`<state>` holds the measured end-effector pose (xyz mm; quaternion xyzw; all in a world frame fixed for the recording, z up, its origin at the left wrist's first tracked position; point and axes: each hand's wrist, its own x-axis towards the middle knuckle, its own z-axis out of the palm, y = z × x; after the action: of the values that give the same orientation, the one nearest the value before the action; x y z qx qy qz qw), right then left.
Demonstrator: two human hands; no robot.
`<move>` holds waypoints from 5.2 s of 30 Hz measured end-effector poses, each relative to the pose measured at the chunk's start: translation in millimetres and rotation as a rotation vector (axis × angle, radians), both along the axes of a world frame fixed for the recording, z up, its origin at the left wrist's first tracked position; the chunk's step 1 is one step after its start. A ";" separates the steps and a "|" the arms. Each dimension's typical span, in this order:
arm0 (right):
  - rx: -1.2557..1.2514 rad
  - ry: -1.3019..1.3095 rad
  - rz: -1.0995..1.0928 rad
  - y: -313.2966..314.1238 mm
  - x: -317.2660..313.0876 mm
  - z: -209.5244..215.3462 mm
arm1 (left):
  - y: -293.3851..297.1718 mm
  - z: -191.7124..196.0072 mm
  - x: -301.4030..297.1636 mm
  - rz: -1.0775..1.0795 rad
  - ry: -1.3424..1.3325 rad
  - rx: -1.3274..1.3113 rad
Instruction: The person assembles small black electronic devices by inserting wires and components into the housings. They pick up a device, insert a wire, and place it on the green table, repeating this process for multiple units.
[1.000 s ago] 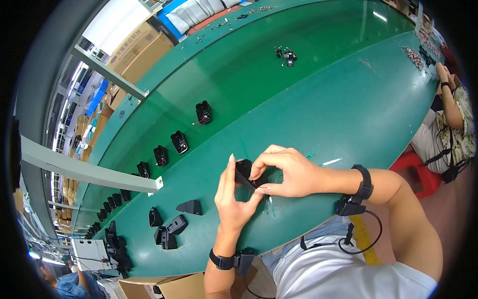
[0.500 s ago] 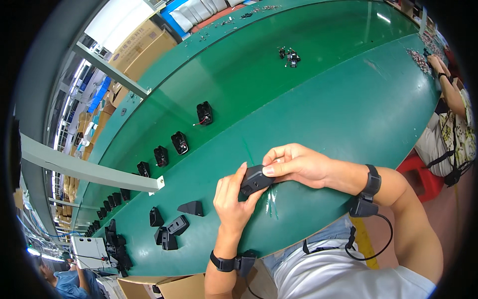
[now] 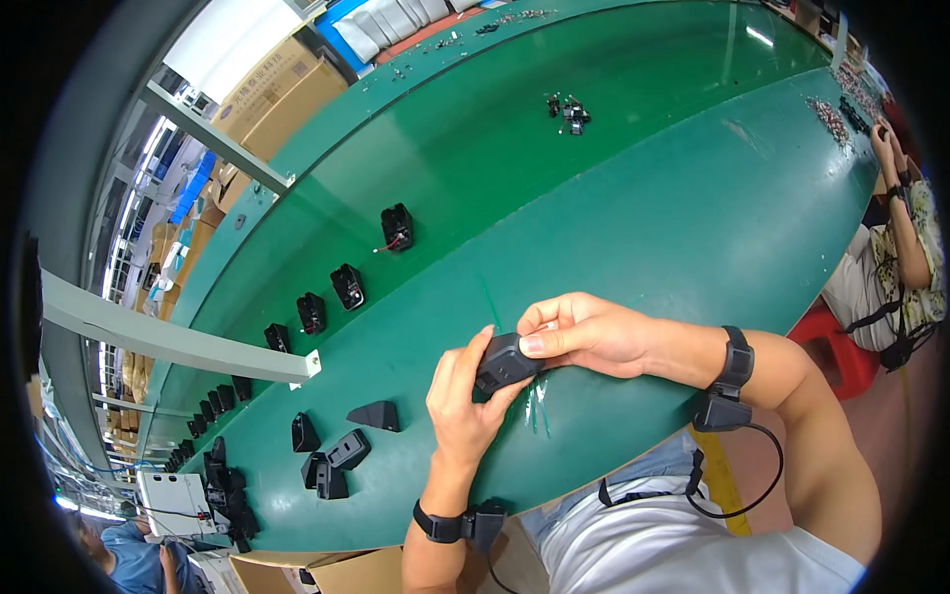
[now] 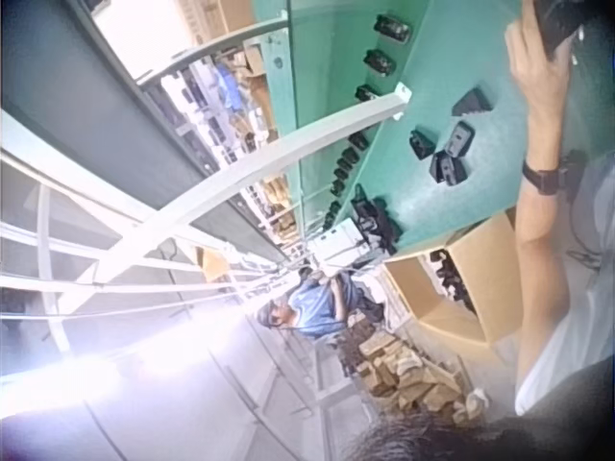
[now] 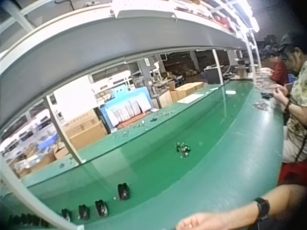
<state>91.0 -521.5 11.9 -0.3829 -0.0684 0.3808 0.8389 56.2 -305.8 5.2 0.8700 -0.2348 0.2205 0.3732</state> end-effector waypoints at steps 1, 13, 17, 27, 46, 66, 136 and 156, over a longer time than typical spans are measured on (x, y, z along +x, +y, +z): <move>-0.015 -0.009 -0.004 -0.3 -2.8 -1.0 | 0.1 -0.5 1.1 -0.004 0.007 -0.002; -0.601 -1.248 -0.213 18.8 58.5 47.9 | 15.6 19.1 1.4 0.266 0.015 0.238; -0.857 -1.784 -0.295 43.9 162.4 28.1 | 43.9 14.2 4.9 0.517 0.078 0.467; -1.246 -1.856 -0.076 74.3 184.1 16.8 | 65.9 2.4 4.0 0.537 0.104 0.450; -1.770 -1.221 -0.499 -41.0 252.5 -44.8 | 104.5 8.3 -52.1 0.615 0.345 0.516; -0.624 -1.026 -0.295 -12.9 61.2 -2.7 | 36.4 5.6 18.4 0.069 0.134 0.302; -0.528 -1.712 -0.558 6.8 -1.8 33.2 | 15.7 -11.6 -1.8 -0.700 1.051 -1.205; -0.648 -2.021 -0.487 4.4 -11.0 34.5 | 16.2 -24.2 -3.6 -0.528 1.170 -1.116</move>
<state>80.0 -517.1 46.5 -0.7253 -0.5452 -0.2866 0.3074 52.6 -289.5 -19.0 0.4493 -0.0560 -0.2756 0.8480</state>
